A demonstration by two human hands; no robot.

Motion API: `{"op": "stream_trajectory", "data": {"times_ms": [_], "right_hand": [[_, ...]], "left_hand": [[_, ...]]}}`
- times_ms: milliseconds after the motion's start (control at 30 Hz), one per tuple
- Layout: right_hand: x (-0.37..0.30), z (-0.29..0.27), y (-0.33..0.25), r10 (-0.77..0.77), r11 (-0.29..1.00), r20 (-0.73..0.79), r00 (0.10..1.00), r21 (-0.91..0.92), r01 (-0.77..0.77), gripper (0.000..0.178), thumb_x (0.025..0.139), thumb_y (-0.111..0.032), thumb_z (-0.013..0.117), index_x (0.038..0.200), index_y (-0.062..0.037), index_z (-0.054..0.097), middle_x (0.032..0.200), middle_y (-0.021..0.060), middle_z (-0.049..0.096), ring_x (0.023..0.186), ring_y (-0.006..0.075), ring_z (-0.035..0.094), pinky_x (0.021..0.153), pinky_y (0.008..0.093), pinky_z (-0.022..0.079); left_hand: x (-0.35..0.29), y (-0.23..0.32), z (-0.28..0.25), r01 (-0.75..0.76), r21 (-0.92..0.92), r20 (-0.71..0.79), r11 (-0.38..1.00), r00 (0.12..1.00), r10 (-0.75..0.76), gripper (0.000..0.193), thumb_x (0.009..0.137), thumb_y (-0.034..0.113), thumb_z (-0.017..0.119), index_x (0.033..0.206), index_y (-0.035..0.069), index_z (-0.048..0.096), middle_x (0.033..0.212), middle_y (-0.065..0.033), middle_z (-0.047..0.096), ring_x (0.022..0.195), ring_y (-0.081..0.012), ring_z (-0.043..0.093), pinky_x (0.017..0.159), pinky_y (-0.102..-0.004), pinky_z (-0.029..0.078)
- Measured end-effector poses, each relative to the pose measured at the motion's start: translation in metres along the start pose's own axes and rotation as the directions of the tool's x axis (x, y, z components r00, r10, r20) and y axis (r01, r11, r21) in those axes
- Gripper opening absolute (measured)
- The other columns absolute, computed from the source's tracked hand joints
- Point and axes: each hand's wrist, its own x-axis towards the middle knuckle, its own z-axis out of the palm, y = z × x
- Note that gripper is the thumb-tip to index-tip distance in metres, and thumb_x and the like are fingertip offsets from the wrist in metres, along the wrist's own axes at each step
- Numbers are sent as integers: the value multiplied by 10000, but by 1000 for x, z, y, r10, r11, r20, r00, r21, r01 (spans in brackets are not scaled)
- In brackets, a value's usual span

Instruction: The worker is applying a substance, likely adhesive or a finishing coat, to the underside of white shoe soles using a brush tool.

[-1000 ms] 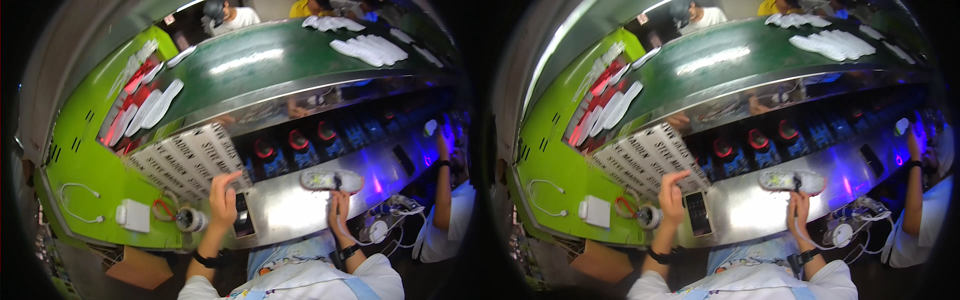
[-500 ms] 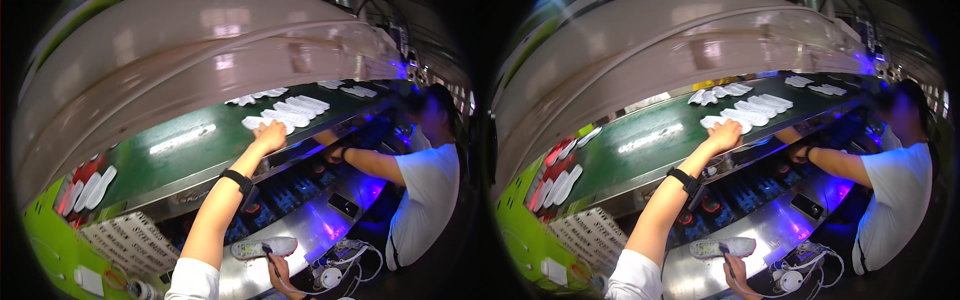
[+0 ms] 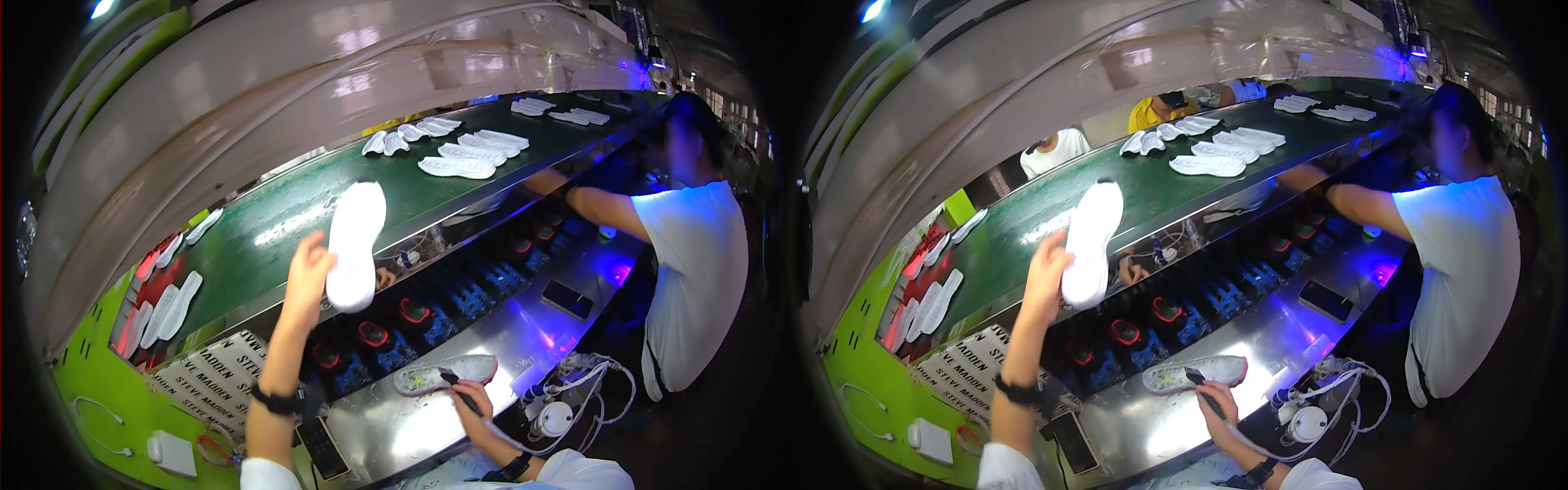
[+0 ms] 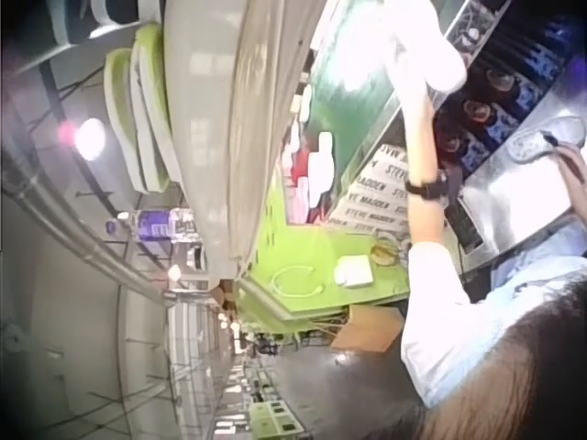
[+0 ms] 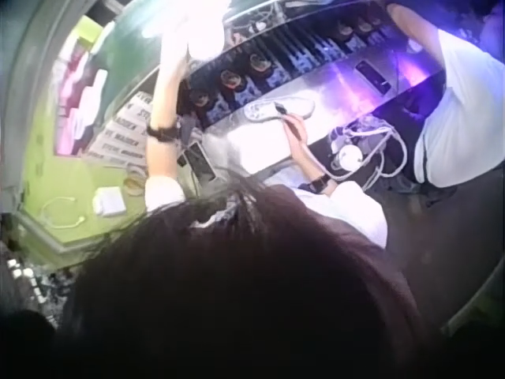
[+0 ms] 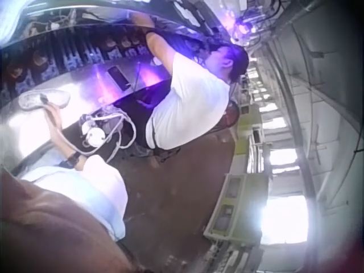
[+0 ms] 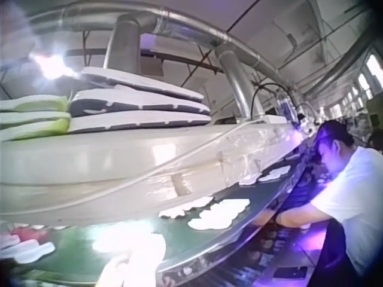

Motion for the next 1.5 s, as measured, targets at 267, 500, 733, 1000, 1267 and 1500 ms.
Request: {"op": "stream_trajectory", "data": {"times_ms": [267,500,733,1000,1267,1500], "right_hand": [[13,11,-124,-98,966,679,727,240,-94,216,792,0,630,1007,-10,652,1034,103,628,973,184,578,853,276,444],[-16,66,-95,-448,862,586,675,83,501,267,649,-41,690,916,-62,677,892,71,663,731,217,556,689,335,412],[-19,74,-124,-407,864,737,539,119,489,234,682,-55,673,915,-45,670,904,80,655,756,220,523,699,341,408],[-10,63,-137,-274,961,901,337,241,136,230,716,-53,661,945,-52,677,895,105,670,827,224,621,765,309,479],[33,46,-146,-35,999,987,155,32,22,249,716,-58,630,959,-66,681,927,100,677,828,250,637,752,312,499],[60,17,-148,15,978,947,322,53,-204,234,690,-1,672,917,-46,700,902,105,652,882,191,619,815,292,476]], "left_hand": [[-267,-148,-46,518,-820,356,244,795,-491,567,863,403,457,1308,55,412,1203,-205,531,1019,-357,568,884,-502,464],[-298,-171,-15,341,-940,324,-29,859,-397,553,938,459,329,1307,57,416,1239,-160,522,1086,-295,544,950,-426,435],[-303,-165,-22,205,-976,157,75,899,-409,511,926,421,381,1293,68,430,1221,-146,516,1065,-344,523,902,-430,461],[-271,-152,-47,412,-911,380,31,864,-329,550,930,505,331,1304,110,414,1009,-199,579,791,-324,603,703,-406,530],[-225,-136,-51,913,-283,658,296,409,-633,362,924,260,517,1092,-57,563,969,-130,648,828,-180,648,713,-307,544],[-225,-136,-68,894,-442,817,-77,365,-446,579,925,488,369,1121,-12,584,1138,-200,582,971,-290,605,777,-393,513]]}}
